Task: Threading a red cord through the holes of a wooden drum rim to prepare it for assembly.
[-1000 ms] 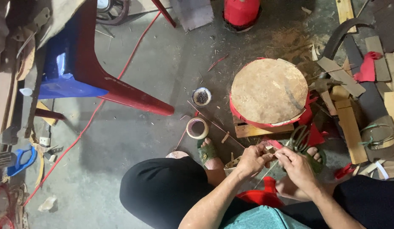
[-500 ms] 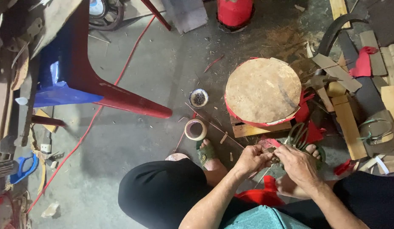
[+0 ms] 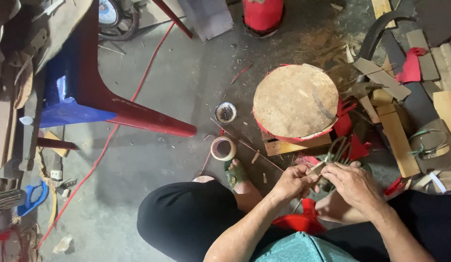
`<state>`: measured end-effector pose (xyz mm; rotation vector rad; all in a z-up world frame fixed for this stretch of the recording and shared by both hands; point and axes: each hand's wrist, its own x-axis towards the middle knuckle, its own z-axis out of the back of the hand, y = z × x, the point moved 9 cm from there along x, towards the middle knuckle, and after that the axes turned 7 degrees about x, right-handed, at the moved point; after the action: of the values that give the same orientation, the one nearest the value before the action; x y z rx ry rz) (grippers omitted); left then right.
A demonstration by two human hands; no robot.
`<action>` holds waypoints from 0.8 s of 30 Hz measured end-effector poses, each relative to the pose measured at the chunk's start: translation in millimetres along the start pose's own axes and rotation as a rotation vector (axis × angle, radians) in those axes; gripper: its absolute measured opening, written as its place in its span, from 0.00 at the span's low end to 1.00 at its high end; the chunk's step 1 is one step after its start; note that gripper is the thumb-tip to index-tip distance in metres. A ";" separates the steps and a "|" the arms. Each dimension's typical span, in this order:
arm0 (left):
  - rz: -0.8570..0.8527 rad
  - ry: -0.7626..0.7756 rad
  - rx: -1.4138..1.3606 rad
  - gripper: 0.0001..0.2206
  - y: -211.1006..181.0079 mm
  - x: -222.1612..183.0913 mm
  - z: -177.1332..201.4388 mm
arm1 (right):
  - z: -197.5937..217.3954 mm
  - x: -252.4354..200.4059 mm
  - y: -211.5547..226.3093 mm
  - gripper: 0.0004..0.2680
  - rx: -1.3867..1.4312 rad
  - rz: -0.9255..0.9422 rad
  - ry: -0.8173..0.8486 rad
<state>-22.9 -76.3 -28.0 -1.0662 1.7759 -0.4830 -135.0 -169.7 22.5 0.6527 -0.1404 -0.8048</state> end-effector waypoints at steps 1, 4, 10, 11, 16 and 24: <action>0.002 0.002 0.004 0.03 2.2 0.7 -1.7 | 4.7 -2.1 3.0 0.04 0.002 -0.003 -0.004; -0.088 0.055 -0.036 0.04 -9.2 -4.2 -15.6 | 16.4 -7.6 3.5 0.04 0.007 -0.088 0.015; -0.072 0.218 -0.177 0.07 -39.1 -27.3 -52.7 | 85.6 -24.5 52.3 0.07 0.091 0.185 -0.149; -0.065 0.307 -0.305 0.08 -44.4 -30.7 -62.7 | 98.8 -27.6 54.9 0.06 0.133 0.171 -0.216; -0.115 0.399 -0.346 0.06 -73.1 -48.2 -80.0 | 129.7 -37.3 69.2 0.05 0.185 0.154 -0.296; -0.190 0.350 -0.274 0.05 -89.1 -60.5 -84.4 | 152.6 -40.7 103.5 0.08 0.075 0.259 -0.209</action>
<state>-48.9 -85.4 106.0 -1.4178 2.1015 -0.5814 -153.1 -162.7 210.3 0.6049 -0.4382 -0.6183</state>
